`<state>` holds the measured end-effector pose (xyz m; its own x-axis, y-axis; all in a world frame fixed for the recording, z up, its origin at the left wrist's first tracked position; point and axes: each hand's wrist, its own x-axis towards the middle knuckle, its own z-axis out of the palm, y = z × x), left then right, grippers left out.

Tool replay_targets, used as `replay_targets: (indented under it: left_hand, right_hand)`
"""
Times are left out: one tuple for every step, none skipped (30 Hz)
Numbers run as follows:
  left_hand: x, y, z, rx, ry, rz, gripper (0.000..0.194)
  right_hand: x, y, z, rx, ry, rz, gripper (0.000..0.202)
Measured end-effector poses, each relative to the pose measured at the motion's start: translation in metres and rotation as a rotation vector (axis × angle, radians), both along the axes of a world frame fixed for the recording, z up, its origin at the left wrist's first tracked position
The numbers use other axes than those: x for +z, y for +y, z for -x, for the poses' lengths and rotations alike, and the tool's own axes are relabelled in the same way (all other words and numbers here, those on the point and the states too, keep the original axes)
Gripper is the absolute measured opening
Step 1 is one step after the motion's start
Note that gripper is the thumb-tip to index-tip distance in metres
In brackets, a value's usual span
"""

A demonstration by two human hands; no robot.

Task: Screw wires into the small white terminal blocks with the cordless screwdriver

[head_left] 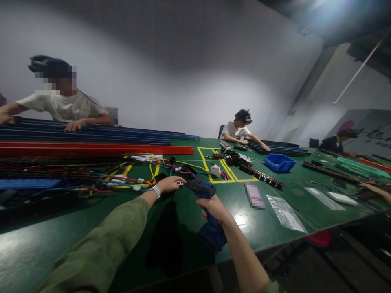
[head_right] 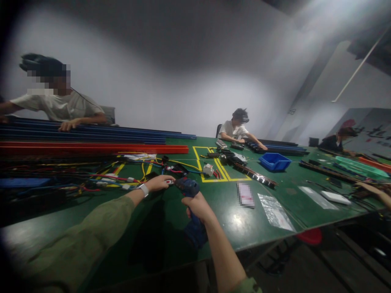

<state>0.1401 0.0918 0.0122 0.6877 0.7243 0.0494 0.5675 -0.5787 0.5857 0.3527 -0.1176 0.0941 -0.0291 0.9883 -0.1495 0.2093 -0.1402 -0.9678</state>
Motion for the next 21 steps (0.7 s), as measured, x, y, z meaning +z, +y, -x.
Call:
replay_targets:
  left_hand:
    - [0.0002, -0.0004, 0.0003, 0.003, 0.001, -0.005, 0.056]
    - [0.0005, -0.0007, 0.0005, 0.008, 0.000, -0.008, 0.056]
    - [0.0006, -0.0009, 0.0007, 0.011, -0.004, -0.009, 0.057]
    - [0.0007, -0.0008, 0.0008, 0.011, -0.006, -0.008, 0.057]
    - [0.0006, -0.0004, 0.0009, 0.007, -0.008, -0.007, 0.056]
    - [0.0003, 0.0002, 0.0010, -0.001, -0.009, -0.006, 0.056]
    - [-0.0002, 0.0010, 0.0012, -0.010, -0.009, -0.007, 0.056]
    - [-0.0009, 0.0019, 0.0013, -0.017, -0.009, -0.008, 0.055]
    - [-0.0019, 0.0027, 0.0015, -0.020, -0.010, -0.009, 0.055]
    - [-0.0030, 0.0035, 0.0016, -0.019, -0.013, -0.010, 0.056]
    - [-0.0041, 0.0041, 0.0018, -0.013, -0.015, -0.011, 0.056]
    - [-0.0052, 0.0045, 0.0018, -0.007, -0.017, -0.012, 0.057]
    - [-0.0061, 0.0048, 0.0018, 0.000, -0.017, -0.013, 0.057]
    - [-0.0068, 0.0050, 0.0018, 0.006, -0.019, -0.014, 0.058]
    - [-0.0073, 0.0051, 0.0017, 0.008, -0.022, -0.015, 0.057]
    - [-0.0074, 0.0051, 0.0016, 0.006, -0.025, -0.014, 0.057]
    - [-0.0073, 0.0051, 0.0016, 0.001, -0.030, -0.014, 0.056]
    - [-0.0069, 0.0050, 0.0017, -0.006, -0.036, -0.015, 0.055]
    - [-0.0065, 0.0049, 0.0018, -0.013, -0.040, -0.015, 0.055]
    - [-0.0060, 0.0047, 0.0020, -0.017, -0.041, -0.016, 0.055]
    - [-0.0055, 0.0045, 0.0021, -0.016, -0.040, -0.016, 0.055]
  right_hand:
    - [0.0000, 0.0002, -0.0002, 0.005, 0.002, -0.006, 0.024]
    - [0.0000, 0.0004, -0.0005, 0.008, 0.007, -0.009, 0.024]
    - [0.0002, 0.0004, -0.0008, 0.009, 0.014, -0.009, 0.024]
    - [0.0004, 0.0004, -0.0011, 0.008, 0.021, -0.004, 0.023]
    - [0.0006, 0.0004, -0.0015, 0.009, 0.026, 0.006, 0.023]
    - [0.0007, 0.0005, -0.0019, 0.011, 0.027, 0.019, 0.023]
    - [0.0006, 0.0006, -0.0024, 0.017, 0.027, 0.032, 0.022]
    - [0.0002, 0.0008, -0.0029, 0.024, 0.026, 0.039, 0.022]
    - [-0.0004, 0.0011, -0.0033, 0.030, 0.025, 0.040, 0.022]
    - [-0.0011, 0.0014, -0.0037, 0.034, 0.027, 0.034, 0.022]
    - [-0.0019, 0.0017, -0.0039, 0.032, 0.029, 0.024, 0.022]
    - [-0.0027, 0.0019, -0.0039, 0.028, 0.033, 0.014, 0.022]
    - [-0.0033, 0.0019, -0.0038, 0.022, 0.036, 0.006, 0.022]
    - [-0.0035, 0.0019, -0.0036, 0.017, 0.039, 0.003, 0.022]
    - [-0.0035, 0.0017, -0.0034, 0.016, 0.041, 0.003, 0.022]
    - [-0.0032, 0.0015, -0.0031, 0.019, 0.043, 0.005, 0.022]
    - [-0.0028, 0.0013, -0.0028, 0.026, 0.041, 0.008, 0.023]
    - [-0.0022, 0.0012, -0.0026, 0.035, 0.038, 0.011, 0.023]
    - [-0.0017, 0.0010, -0.0024, 0.043, 0.035, 0.013, 0.023]
    - [-0.0011, 0.0008, -0.0022, 0.046, 0.034, 0.013, 0.023]
    - [-0.0006, 0.0005, -0.0020, 0.041, 0.035, 0.012, 0.023]
